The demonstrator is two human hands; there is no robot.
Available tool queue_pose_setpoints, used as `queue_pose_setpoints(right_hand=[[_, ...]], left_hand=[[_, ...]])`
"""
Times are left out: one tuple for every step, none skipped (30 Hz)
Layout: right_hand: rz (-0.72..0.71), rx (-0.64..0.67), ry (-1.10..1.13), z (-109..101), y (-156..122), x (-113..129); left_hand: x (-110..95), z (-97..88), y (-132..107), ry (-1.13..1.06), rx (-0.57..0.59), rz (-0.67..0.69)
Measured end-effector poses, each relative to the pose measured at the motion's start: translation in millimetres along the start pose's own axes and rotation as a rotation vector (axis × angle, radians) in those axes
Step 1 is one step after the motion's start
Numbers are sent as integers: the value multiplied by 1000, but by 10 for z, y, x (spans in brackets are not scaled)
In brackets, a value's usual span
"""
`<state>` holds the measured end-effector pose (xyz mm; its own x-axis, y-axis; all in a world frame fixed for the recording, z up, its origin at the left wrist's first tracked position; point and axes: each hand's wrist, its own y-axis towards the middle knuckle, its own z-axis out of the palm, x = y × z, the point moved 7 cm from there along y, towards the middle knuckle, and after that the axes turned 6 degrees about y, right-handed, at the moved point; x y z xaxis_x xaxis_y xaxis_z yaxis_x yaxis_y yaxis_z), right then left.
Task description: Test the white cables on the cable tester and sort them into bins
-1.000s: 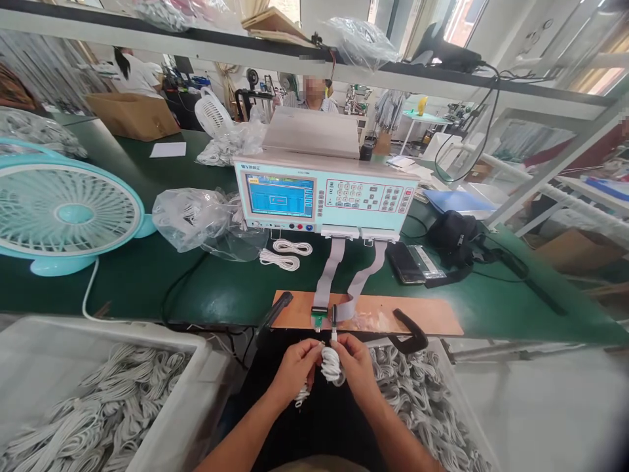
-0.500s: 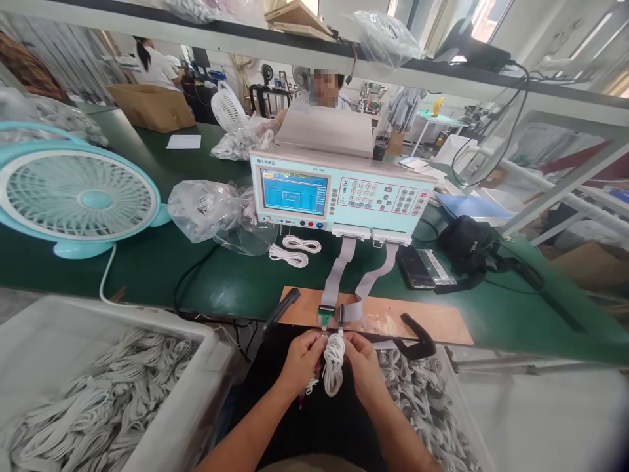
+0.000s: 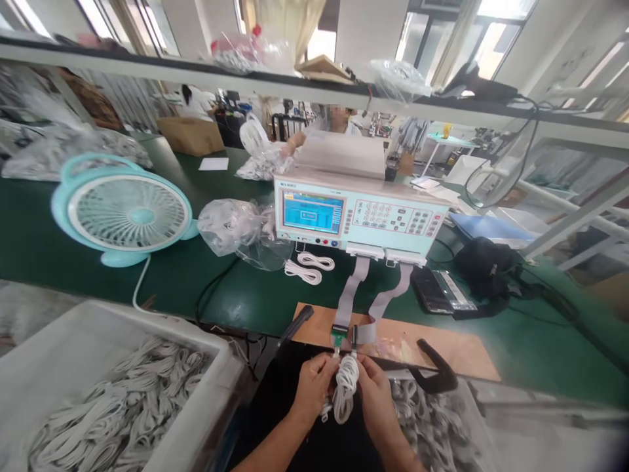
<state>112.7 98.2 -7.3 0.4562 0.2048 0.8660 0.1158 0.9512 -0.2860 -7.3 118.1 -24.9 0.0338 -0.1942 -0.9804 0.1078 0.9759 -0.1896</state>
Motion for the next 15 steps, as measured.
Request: queue_pose_setpoints(right_hand=[[3, -6, 16, 5, -3, -1], [9, -9, 31, 6, -3, -7], [16, -11, 44, 1, 1, -18], [22, -14, 52, -10, 10, -35], [23, -16, 57, -26, 25, -55], [24, -16, 55, -44, 46, -81], [21, -16, 52, -63, 69, -108], [13, -20, 50, -82, 95, -135], [-2, -29, 49, -100, 119, -157], [-19, -43, 52, -116, 140, -176], [-32, -62, 59, -129, 156, -192], [-39, -81, 72, -137, 167, -207], [-41, -98, 92, -141, 174, -219], [-35, -109, 111, -140, 177, -229], [-29, -118, 126, -139, 178, -233]], left_hand=[[8, 0, 15, 2, -2, 11], [13, 2, 32, 7, -4, 22], [17, 6, 49, 12, -5, 32], [19, 9, 65, 16, -7, 42], [21, 13, 81, 20, -8, 51], [24, 15, 94, 23, -11, 59], [26, 14, 105, 24, -18, 64], [29, 13, 115, 24, -22, 67], [31, 11, 124, 23, -28, 67], [30, 11, 132, 19, -28, 66], [22, 16, 139, 12, -21, 67], [7, 22, 145, 6, -9, 72], [-13, 28, 151, 2, 2, 79], [-36, 34, 156, -1, 16, 86], [-59, 42, 160, -1, 31, 92]])
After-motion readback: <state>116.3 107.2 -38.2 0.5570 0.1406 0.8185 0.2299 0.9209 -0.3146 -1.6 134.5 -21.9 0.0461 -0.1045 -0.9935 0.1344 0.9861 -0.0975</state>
